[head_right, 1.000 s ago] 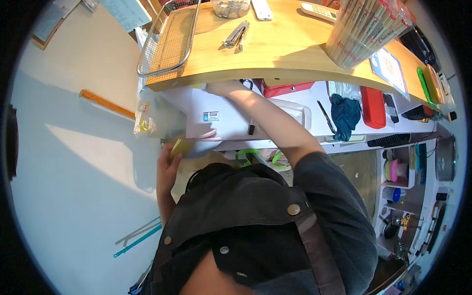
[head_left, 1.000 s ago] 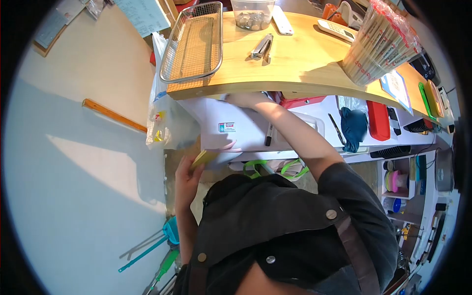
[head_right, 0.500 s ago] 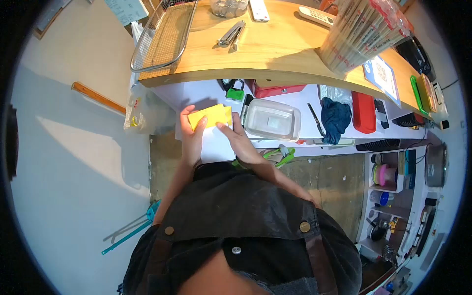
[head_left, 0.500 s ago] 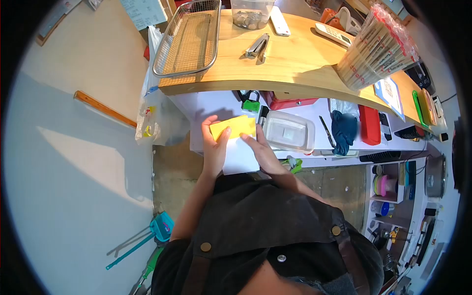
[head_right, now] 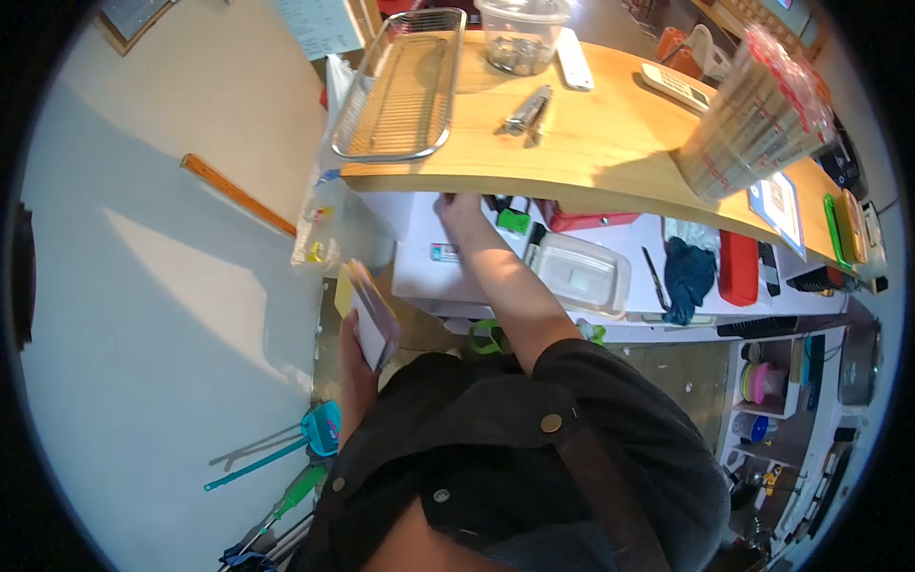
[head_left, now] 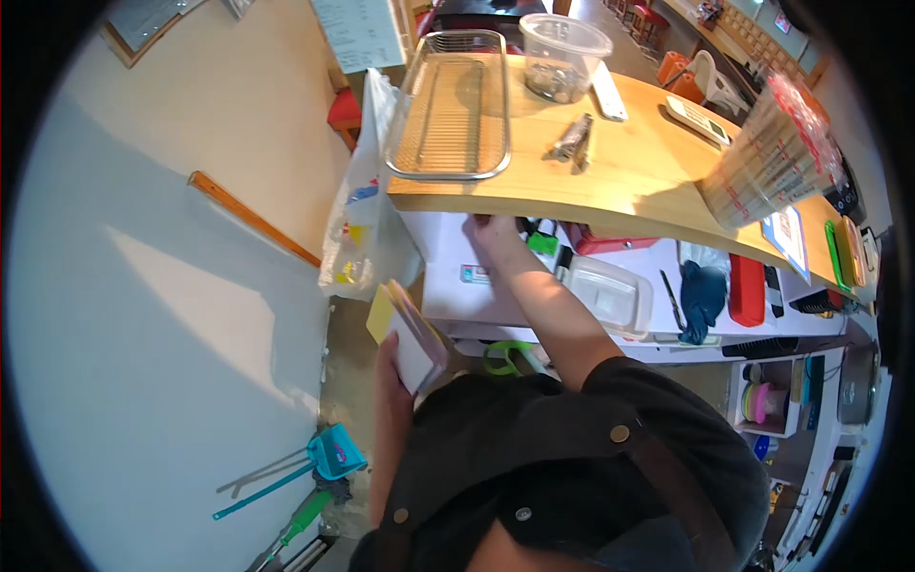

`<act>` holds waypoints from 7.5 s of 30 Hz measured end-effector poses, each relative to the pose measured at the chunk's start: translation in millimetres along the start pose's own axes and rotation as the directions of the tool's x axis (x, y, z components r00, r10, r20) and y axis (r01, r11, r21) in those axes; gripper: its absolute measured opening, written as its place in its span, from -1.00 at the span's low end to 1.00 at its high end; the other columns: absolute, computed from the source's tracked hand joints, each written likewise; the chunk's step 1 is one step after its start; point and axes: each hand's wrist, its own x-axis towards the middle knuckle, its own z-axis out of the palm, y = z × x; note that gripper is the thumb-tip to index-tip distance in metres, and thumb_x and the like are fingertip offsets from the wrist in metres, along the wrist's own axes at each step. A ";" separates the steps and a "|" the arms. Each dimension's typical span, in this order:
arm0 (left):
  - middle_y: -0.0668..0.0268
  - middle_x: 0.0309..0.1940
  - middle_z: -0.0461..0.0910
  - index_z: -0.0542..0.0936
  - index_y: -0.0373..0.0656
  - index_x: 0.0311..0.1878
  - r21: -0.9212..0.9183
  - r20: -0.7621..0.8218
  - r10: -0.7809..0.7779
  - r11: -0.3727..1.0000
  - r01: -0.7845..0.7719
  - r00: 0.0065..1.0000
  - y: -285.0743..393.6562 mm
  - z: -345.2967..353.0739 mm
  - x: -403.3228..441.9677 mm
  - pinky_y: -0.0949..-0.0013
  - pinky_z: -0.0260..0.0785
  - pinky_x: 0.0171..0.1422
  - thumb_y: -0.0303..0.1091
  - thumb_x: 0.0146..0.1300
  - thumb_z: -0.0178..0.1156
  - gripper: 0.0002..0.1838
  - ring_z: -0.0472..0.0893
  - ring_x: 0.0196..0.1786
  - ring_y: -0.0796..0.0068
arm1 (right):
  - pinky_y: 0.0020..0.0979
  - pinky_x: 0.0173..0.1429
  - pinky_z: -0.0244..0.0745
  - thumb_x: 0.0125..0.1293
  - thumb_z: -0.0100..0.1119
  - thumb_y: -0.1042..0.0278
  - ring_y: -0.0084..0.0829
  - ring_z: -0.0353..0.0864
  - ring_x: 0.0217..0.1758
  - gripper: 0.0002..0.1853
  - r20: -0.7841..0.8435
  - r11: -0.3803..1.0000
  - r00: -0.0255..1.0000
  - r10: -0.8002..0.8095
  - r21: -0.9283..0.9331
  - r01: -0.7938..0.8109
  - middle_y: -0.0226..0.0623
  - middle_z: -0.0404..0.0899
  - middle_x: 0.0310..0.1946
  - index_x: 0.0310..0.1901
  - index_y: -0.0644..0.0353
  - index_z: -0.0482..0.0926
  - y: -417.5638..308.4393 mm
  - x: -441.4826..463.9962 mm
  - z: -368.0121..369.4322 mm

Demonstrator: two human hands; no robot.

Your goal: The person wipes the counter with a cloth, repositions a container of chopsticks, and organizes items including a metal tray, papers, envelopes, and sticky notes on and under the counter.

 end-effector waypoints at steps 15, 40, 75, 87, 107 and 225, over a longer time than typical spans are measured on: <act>0.19 -0.13 0.59 0.40 -0.24 0.11 0.107 0.142 -0.220 0.973 0.206 0.965 40.2 -76.1 1.1 0.23 0.56 -0.02 -0.20 0.09 0.30 -0.44 0.64 -0.14 0.33 | -0.39 -0.34 0.43 0.26 0.14 0.17 -0.37 0.44 -0.43 -0.75 -0.092 0.953 0.954 -0.285 0.082 0.292 -0.29 0.45 -0.39 -0.27 0.13 0.34 15.9 70.8 48.4; 0.12 -0.01 0.56 0.43 -0.28 0.13 0.131 0.316 -0.280 0.959 0.251 0.906 -17.0 18.6 76.1 0.14 0.42 0.17 -0.09 0.39 -0.13 -0.54 0.58 0.03 0.22 | -0.31 -0.25 0.30 -0.04 0.36 0.32 -0.33 0.31 -0.46 -0.42 0.076 0.237 0.581 -0.810 -0.865 0.443 -0.23 0.28 -0.45 -0.11 0.15 0.12 28.6 -112.1 -5.2; 0.21 0.02 0.52 0.32 -0.21 0.22 0.285 0.418 -0.216 0.954 0.099 0.882 -57.8 55.8 33.8 0.24 0.51 0.04 -0.38 0.26 0.13 -0.54 0.60 -0.03 0.35 | -0.43 0.12 0.33 0.26 0.13 0.52 -0.40 0.43 0.06 -0.33 0.493 0.244 0.862 -0.116 -0.827 0.506 -0.15 0.42 -0.02 0.35 0.26 0.06 -75.7 -257.8 -67.0; 0.24 -0.04 0.50 0.29 -0.20 0.16 0.303 0.500 0.072 0.919 -0.252 0.863 -37.5 81.6 7.4 0.36 0.48 0.04 -0.57 0.13 0.26 -0.46 0.56 -0.01 0.43 | -0.43 0.29 0.24 0.28 0.05 0.59 -0.37 0.39 0.22 -0.43 0.464 0.237 0.872 -0.153 -0.840 0.488 -0.12 0.43 0.15 0.33 0.32 0.19 -73.4 -234.4 -66.8; 0.17 0.21 0.29 -0.07 -0.20 0.41 0.466 0.747 0.275 0.433 -0.772 0.605 -68.9 74.7 59.2 0.31 0.28 0.28 -0.50 -0.12 0.49 0.11 0.37 0.23 0.40 | -0.28 0.31 0.23 0.00 0.39 0.49 -0.28 0.33 0.27 -0.15 0.717 0.087 0.695 -0.052 -0.690 0.719 -0.05 0.34 0.13 0.28 0.23 0.06 -51.2 -208.3 -65.4; 0.06 -0.03 0.52 0.56 -0.12 0.00 0.621 0.619 -0.383 -0.297 -0.726 0.686 -77.5 -256.0 -333.5 0.16 0.31 0.21 -0.49 0.09 0.21 -0.66 0.47 0.09 0.01 | -0.19 0.10 0.46 0.00 0.19 -0.07 -0.04 0.59 0.01 -0.49 -0.521 -0.236 0.839 -0.156 -0.805 -0.544 -0.08 0.63 -0.11 -0.06 0.07 0.65 97.6 -862.4 -718.0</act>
